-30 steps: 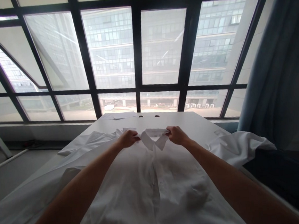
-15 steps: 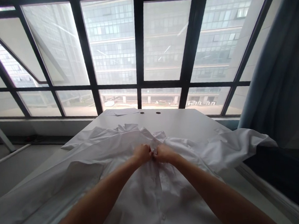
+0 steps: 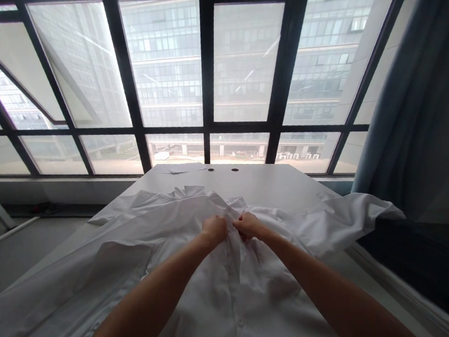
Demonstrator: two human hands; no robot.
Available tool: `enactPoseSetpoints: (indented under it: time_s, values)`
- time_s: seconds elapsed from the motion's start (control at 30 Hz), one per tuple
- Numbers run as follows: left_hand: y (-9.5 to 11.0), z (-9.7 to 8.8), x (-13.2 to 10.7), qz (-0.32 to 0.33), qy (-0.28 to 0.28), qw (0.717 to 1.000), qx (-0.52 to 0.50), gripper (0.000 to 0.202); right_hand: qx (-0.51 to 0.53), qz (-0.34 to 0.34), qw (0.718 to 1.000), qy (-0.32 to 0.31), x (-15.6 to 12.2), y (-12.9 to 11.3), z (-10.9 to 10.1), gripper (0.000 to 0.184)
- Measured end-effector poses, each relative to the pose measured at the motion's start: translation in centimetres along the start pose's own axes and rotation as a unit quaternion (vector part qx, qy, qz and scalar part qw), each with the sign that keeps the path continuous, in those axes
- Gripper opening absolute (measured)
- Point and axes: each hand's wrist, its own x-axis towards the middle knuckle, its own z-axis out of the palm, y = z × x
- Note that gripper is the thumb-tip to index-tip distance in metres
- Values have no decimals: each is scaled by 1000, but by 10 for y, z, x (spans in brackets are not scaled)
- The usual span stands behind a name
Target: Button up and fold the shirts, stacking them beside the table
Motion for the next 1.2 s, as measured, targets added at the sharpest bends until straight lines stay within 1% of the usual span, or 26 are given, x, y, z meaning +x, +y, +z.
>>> enactPoseSetpoints:
  time_s: [0.13,0.23,0.3,0.37,0.43,0.47,0.53,0.67,0.73,0.93,1.13,1.2]
  values:
    - [2,-6,4,-14,-19,1000,-1,26,115,-1,993,-2,-9,2,-1,29]
    - [5,-9,5,-33,-51,997,-52,25,187,-19,982,16,-11,9,3,22]
    - [5,-5,1,-54,-74,990,-105,27,225,-39,973,42,-10,17,10,16]
    - [3,2,-5,-70,-90,978,-176,27,220,-70,970,75,-10,25,17,16]
    - [-1,10,-12,-76,-88,961,-251,27,193,-110,970,102,-10,34,25,21]
    - [-4,14,-15,-74,-83,953,-282,27,181,-128,969,112,-11,37,27,24]
    - [-8,20,-18,-57,-77,945,-313,29,166,-157,965,125,-12,42,31,29]
    - [-12,22,-19,-11,-76,947,-313,30,151,-185,961,142,-16,44,32,33]
    - [-13,23,-19,-3,-70,947,-312,31,145,-190,961,138,-18,44,31,33]
    - [-13,26,-20,4,-47,953,-300,29,126,-186,966,130,-22,41,29,25]
    - [-10,24,-22,-18,-30,952,-303,27,176,-160,968,81,-22,42,27,22]
    - [-8,23,-23,-23,-28,951,-306,26,188,-163,966,74,-20,43,27,20]
